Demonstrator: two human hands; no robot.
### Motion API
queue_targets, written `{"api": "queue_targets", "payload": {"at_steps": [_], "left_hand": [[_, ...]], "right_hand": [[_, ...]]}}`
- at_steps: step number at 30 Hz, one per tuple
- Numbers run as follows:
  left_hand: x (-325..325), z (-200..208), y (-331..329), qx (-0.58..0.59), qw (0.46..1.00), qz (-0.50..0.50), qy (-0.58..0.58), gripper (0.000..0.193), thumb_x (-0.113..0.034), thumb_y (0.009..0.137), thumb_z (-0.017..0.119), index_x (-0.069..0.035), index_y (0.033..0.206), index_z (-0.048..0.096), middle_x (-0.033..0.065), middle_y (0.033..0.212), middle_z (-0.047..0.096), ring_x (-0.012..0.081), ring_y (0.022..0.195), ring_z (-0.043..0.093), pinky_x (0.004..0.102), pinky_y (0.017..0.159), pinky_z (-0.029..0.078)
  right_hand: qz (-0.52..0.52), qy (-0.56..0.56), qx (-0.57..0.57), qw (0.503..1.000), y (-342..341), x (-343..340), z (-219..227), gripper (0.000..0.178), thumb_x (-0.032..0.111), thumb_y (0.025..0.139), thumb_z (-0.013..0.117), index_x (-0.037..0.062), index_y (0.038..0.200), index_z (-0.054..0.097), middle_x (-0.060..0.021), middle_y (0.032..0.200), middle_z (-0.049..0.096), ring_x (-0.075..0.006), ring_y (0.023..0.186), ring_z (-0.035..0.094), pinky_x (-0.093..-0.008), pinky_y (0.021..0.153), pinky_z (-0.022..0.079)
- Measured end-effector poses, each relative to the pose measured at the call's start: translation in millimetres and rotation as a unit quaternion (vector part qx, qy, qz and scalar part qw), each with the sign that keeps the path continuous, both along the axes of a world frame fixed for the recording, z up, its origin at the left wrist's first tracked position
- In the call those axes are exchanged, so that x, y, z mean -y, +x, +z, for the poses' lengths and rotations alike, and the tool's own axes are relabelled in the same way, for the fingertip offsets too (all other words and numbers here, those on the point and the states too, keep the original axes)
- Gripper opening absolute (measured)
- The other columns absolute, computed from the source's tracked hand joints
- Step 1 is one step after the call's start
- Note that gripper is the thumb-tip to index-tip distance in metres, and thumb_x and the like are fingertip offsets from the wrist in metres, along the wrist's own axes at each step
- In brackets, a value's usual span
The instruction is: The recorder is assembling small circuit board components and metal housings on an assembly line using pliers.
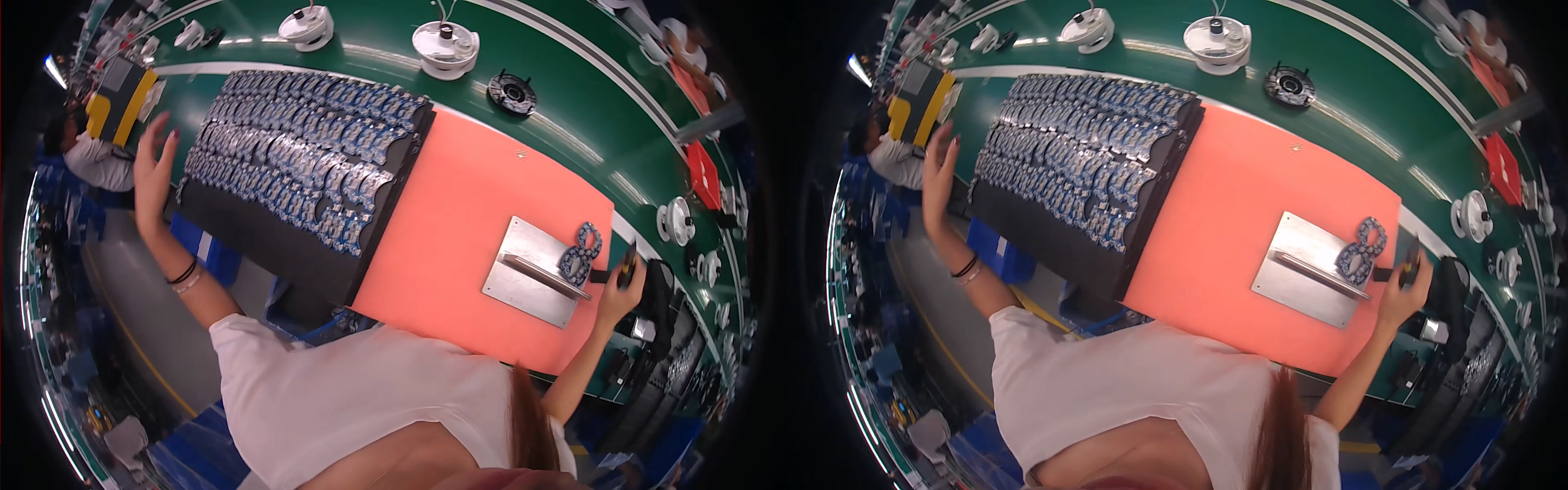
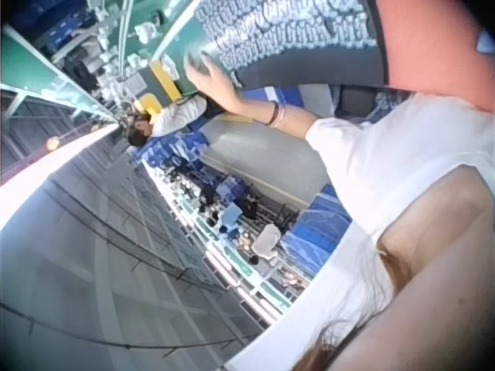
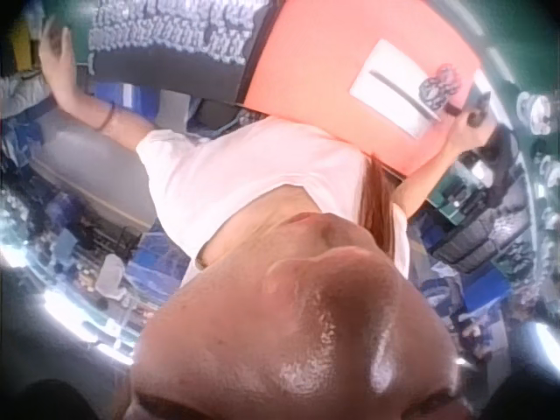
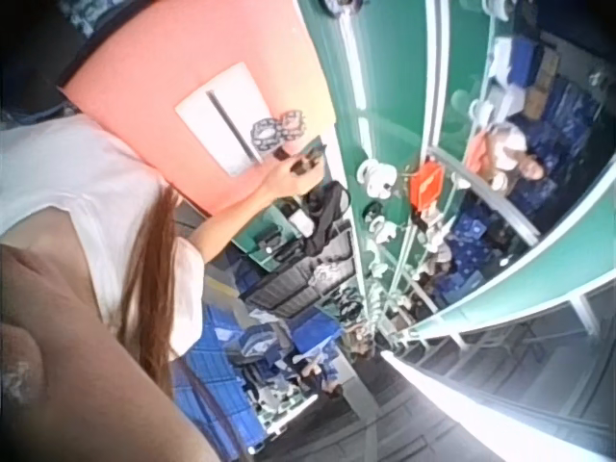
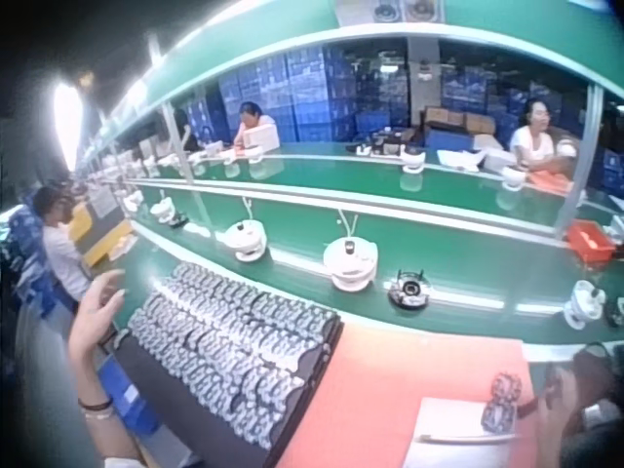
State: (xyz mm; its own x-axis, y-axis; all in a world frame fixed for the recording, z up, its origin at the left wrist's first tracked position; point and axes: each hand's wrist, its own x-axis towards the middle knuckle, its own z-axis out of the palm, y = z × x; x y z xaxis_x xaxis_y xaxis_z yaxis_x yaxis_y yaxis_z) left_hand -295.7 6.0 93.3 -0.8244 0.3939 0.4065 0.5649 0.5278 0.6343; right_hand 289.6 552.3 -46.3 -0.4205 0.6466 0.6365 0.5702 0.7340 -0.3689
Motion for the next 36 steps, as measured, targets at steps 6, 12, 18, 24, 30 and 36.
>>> {"api": "queue_targets", "payload": {"at_steps": [6,12,18,24,30,36], "left_hand": [[-228.7,112.3,56.4,-0.135,0.924,-0.316,-0.171,0.041,-0.027,0.101,0.060,-0.006,0.137,0.060,0.0154,0.126,0.068,0.0243,0.114,0.064,0.0333,0.101,0.048],[-423.4,-4.2,-33.4,-0.087,0.902,-0.293,-0.305,0.064,-0.059,0.093,0.061,-0.010,0.135,0.061,0.0242,0.128,0.065,0.0385,0.120,0.062,0.0445,0.105,0.047],[-495.8,-100.3,-32.5,-0.049,0.898,-0.129,-0.417,0.048,-0.050,0.102,0.049,-0.022,0.139,0.059,0.0163,0.151,0.046,0.0367,0.141,0.041,0.0538,0.113,0.037],[-500.3,-112.9,-35.9,-0.103,0.916,-0.204,-0.331,0.019,-0.029,0.094,0.063,-0.015,0.106,0.068,0.0108,0.130,0.056,0.0326,0.125,0.051,0.0510,0.102,0.045],[-516.8,-102.9,-27.5,-0.137,0.927,-0.234,-0.257,0.009,-0.022,0.090,0.066,-0.013,0.094,0.068,0.0091,0.118,0.060,0.0319,0.117,0.055,0.0481,0.095,0.048],[-526.1,-94.2,-19.0,-0.152,0.923,-0.270,-0.230,0.008,-0.016,0.087,0.066,-0.011,0.092,0.066,0.0104,0.112,0.063,0.0330,0.110,0.060,0.0472,0.090,0.051]], "right_hand": [[0.189,0.129,0.108,0.967,-170.8,-64.4,116.4,0.050,0.000,0.077,0.071,0.0079,0.126,0.062,-0.0139,0.113,0.064,-0.0361,0.108,0.061,-0.0440,0.094,0.048],[0.178,0.310,0.281,0.891,-331.6,-131.1,123.8,0.050,0.016,0.072,0.078,0.0116,0.120,0.062,-0.0088,0.111,0.064,-0.0292,0.112,0.061,-0.0446,0.097,0.047],[0.181,0.272,0.361,0.873,-403.8,-141.5,82.0,0.048,0.019,0.073,0.079,0.0122,0.118,0.062,-0.0103,0.118,0.063,-0.0286,0.118,0.058,-0.0431,0.101,0.045],[0.240,0.288,0.363,0.853,-434.7,-135.1,76.1,0.047,0.016,0.074,0.078,0.0124,0.118,0.063,-0.0096,0.119,0.063,-0.0282,0.122,0.056,-0.0427,0.106,0.043],[0.270,0.320,0.378,0.826,-451.3,-134.9,69.5,0.041,0.014,0.077,0.075,0.0131,0.116,0.064,-0.0090,0.117,0.064,-0.0273,0.121,0.057,-0.0433,0.103,0.045],[0.241,0.249,0.459,0.818,-455.7,-139.8,62.1,0.027,0.014,0.079,0.071,0.0133,0.106,0.068,-0.0080,0.098,0.070,-0.0292,0.098,0.070,-0.0427,0.079,0.056]]}}
